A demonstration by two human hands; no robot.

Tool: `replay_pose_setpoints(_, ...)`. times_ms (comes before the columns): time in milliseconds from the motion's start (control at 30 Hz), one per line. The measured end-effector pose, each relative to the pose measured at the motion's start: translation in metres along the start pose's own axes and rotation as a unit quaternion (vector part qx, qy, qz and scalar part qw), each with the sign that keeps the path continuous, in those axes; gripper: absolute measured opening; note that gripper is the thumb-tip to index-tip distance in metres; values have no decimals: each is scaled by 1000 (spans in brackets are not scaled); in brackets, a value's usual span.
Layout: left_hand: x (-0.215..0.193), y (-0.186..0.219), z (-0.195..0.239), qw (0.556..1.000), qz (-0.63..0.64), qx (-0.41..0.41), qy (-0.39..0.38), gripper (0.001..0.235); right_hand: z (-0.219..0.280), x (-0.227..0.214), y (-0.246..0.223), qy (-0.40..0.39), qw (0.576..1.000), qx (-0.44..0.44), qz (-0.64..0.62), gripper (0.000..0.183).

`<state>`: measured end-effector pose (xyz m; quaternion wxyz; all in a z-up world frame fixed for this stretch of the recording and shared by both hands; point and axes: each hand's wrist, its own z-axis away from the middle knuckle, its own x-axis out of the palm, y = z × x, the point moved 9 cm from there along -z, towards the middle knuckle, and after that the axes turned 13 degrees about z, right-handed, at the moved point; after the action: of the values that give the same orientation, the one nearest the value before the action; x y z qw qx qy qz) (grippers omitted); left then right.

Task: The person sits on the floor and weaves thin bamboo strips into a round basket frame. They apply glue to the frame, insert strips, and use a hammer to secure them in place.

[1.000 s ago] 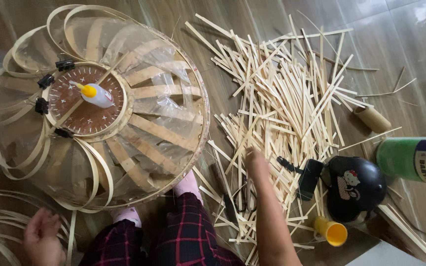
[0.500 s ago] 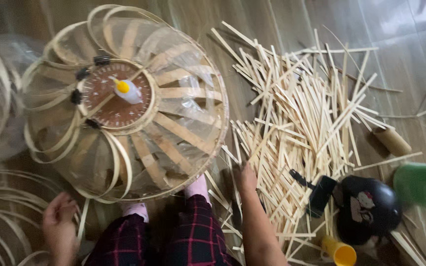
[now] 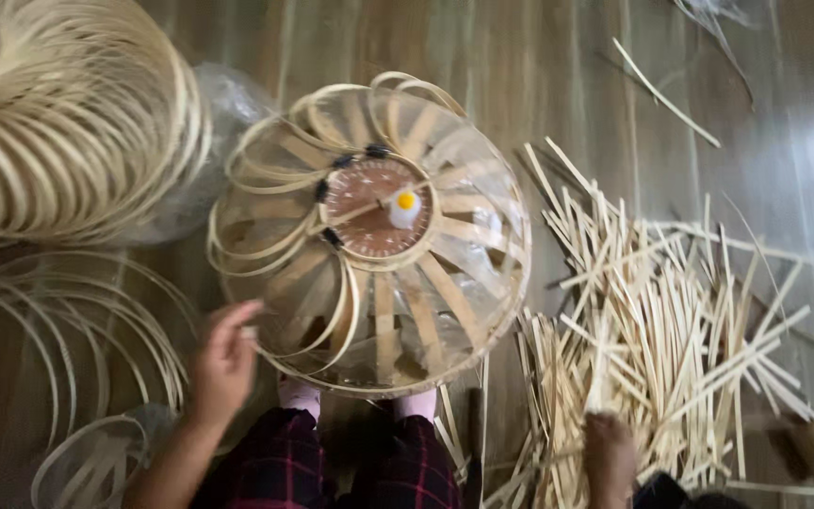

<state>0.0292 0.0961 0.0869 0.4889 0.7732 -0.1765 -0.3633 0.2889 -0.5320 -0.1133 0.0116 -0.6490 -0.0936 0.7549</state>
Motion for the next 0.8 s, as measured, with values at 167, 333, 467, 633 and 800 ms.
replay_pose_setpoints(167,58,56,-24,979,-73,120,-150,38,-35,-80,35,32,985,38,166,19)
replay_pose_setpoints(333,63,79,-38,978,-98,143,-113,46,-39,-97,-16,77,997,6,13,19)
replay_pose_setpoints(467,63,75,-32,977,-64,185,-85,52,-27,-91,-132,96,985,-99,-102,20)
replay_pose_setpoints(633,69,59,-29,974,-88,191,-85,57,-63,-101,-280,33,971,-163,-171,23)
replay_pose_setpoints(800,65,55,-28,980,-62,161,-96,56,-115,-134,-367,64,929,-204,-303,27)
